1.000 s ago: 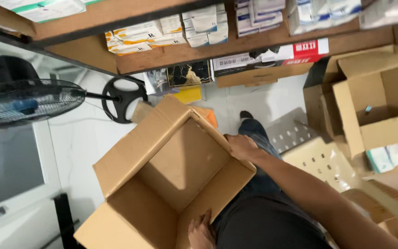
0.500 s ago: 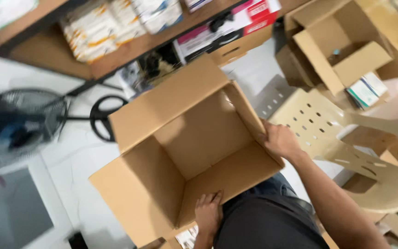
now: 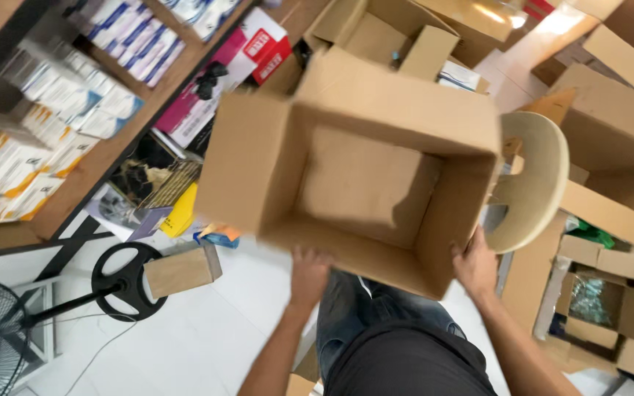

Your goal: The person folds and stacks empty cardboard boxes, then moves to a shelf to arrange small medicine boxes into neat rows. The person handles the boxes by hand, aligning them on the shelf.

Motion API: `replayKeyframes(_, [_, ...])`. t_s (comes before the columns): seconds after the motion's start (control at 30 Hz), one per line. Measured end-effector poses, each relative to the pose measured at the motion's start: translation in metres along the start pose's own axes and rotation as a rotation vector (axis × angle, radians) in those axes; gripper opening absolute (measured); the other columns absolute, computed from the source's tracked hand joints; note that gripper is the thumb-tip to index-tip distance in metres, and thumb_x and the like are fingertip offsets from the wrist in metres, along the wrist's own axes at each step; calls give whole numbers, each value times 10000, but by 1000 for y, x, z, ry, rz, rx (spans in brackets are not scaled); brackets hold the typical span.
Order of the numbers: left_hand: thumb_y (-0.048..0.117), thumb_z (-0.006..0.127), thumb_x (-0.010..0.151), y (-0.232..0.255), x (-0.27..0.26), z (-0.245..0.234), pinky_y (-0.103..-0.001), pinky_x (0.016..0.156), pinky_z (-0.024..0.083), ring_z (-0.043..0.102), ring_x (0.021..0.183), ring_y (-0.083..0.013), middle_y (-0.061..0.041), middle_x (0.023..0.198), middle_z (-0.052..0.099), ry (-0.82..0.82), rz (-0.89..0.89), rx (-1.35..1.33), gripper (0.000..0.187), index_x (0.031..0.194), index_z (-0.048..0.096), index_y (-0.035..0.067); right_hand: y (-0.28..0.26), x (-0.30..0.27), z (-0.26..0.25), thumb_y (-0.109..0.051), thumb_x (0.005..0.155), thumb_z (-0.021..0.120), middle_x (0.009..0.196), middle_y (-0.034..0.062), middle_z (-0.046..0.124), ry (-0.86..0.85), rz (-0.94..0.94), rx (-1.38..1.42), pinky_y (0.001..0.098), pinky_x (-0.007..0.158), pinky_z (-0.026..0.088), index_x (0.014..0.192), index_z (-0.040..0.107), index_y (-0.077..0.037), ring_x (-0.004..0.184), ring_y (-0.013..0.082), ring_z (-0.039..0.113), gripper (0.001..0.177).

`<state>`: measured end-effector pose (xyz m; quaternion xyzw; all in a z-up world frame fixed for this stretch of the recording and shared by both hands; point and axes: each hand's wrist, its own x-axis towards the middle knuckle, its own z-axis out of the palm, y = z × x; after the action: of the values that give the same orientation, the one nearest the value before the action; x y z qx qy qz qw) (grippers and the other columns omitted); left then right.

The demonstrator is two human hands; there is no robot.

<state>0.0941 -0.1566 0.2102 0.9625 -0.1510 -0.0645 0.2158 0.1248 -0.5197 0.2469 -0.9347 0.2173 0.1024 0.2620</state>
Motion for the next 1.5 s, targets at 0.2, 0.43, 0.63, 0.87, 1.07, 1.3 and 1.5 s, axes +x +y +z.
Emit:
replayKeyframes(0.2, [233, 693, 881, 16, 65, 54, -526, 1131, 333, 355, 1383, -482, -406, 1485, 417, 318, -373, -168, 709, 1514, 463, 12, 61, -24, 95, -172, 947, 630, 1089, 220, 706, -192, 384, 493, 431, 633, 643, 1372, 406, 8, 828, 354, 760, 512])
replayKeyframes(0.43, [301, 857, 714, 70, 80, 140, -525, 1022, 454, 541, 1230, -518, -396, 1327, 537, 280, -764, -484, 1164, 1565, 106, 44, 42, -2, 91, -236, 1022, 540, 1032, 196, 767, -794, 802, 754, 368, 673, 629, 1216, 598, -68, 797, 267, 757, 264])
replayKeyframes(0.63, [179, 634, 827, 47, 87, 136, -524, 947, 529, 690, 1062, -463, -264, 1161, 716, -114, -958, -516, 951, 1614, 104, 238, 48, 44, -14, -352, 971, 622, 858, 179, 773, 29, -144, 292, 400, 712, 607, 1137, 701, -42, 758, 289, 764, 361])
replayKeyframes(0.87, [241, 673, 857, 30, 105, 112, -526, 983, 522, 678, 1078, -462, -247, 1166, 712, -163, -933, -383, 866, 1579, 199, 308, 58, 130, -3, -690, 775, 739, 992, 316, 685, -107, 16, -259, 544, 833, 551, 1337, 529, 17, 950, 488, 677, 927])
replayKeyframes(1.07, [283, 601, 933, 3, 109, 60, -512, 931, 563, 724, 1013, -419, -188, 1088, 753, -152, -879, -321, 722, 1577, 284, 360, 65, 110, 48, -299, 889, 601, 1061, 228, 739, -387, 49, -396, 501, 911, 591, 1067, 747, -57, 1034, 422, 729, 333])
replayKeyframes(1.3, [261, 636, 935, -14, 137, 65, -535, 896, 544, 697, 1006, -442, -189, 1092, 747, -68, -492, -138, 644, 1535, 411, 322, 70, 28, 31, -368, 1035, 437, 928, 250, 734, -276, 216, -247, 595, 813, 546, 1420, 454, -139, 883, 476, 723, 449])
replayKeyframes(1.5, [246, 822, 743, 10, 186, 43, -525, 1097, 382, 436, 1337, -535, -393, 1474, 405, 179, -20, -298, 982, 1523, 277, 6, 15, 31, 26, -317, 885, 611, 1428, 264, 542, 127, 119, -171, 546, 965, 468, 1501, 361, -128, 1229, 466, 531, 691])
